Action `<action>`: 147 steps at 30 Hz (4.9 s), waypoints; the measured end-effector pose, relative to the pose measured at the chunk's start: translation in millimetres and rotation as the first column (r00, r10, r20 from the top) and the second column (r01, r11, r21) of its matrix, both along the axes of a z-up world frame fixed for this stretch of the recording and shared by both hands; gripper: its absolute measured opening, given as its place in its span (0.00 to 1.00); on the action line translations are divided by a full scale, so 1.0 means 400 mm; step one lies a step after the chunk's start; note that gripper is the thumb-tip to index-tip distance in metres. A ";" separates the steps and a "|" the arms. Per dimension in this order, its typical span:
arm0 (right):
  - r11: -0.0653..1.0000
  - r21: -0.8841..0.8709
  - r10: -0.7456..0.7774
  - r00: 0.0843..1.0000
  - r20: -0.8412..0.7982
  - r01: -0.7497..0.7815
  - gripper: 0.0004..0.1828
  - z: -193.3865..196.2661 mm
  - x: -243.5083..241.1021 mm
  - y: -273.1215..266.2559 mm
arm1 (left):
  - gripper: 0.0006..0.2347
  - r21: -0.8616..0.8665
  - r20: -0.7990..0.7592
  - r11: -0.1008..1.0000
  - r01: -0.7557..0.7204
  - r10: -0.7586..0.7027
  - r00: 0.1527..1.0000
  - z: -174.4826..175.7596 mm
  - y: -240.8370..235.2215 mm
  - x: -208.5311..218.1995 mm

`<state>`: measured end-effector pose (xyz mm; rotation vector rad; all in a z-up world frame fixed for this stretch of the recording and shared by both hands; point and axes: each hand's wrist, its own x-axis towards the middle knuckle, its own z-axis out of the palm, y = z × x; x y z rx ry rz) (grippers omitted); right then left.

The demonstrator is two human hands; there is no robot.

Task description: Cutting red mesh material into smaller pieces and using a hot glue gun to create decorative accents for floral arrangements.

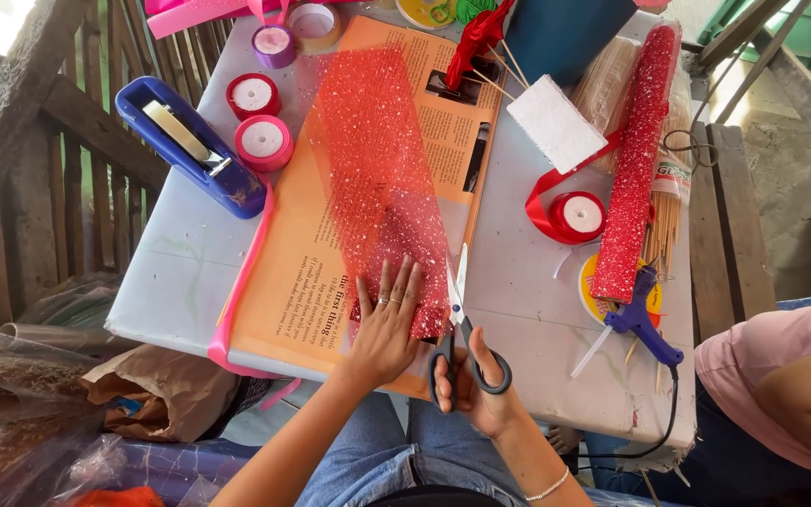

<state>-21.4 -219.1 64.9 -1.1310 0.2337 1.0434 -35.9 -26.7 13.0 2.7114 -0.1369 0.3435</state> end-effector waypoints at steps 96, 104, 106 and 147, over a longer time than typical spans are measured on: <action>0.986 0.002 -0.163 0.968 0.193 0.166 0.44 -0.090 0.254 0.142 | 0.29 -0.005 -0.128 0.978 -0.210 0.207 0.970 0.018 0.029 0.111; 0.983 0.038 -0.181 0.964 0.194 0.177 0.43 -0.057 0.388 0.207 | 0.29 0.104 0.035 0.967 -0.232 0.229 0.973 0.008 0.030 0.114; 0.990 0.019 -0.140 0.977 0.164 0.138 0.42 -0.031 0.430 0.221 | 0.29 0.125 0.090 0.958 -0.257 0.247 0.965 0.015 0.030 0.114; 0.627 -0.775 0.688 -0.415 0.595 -0.072 0.56 0.048 0.157 -0.040 | 0.24 0.005 0.130 0.973 -0.229 0.226 0.965 -0.052 0.033 0.130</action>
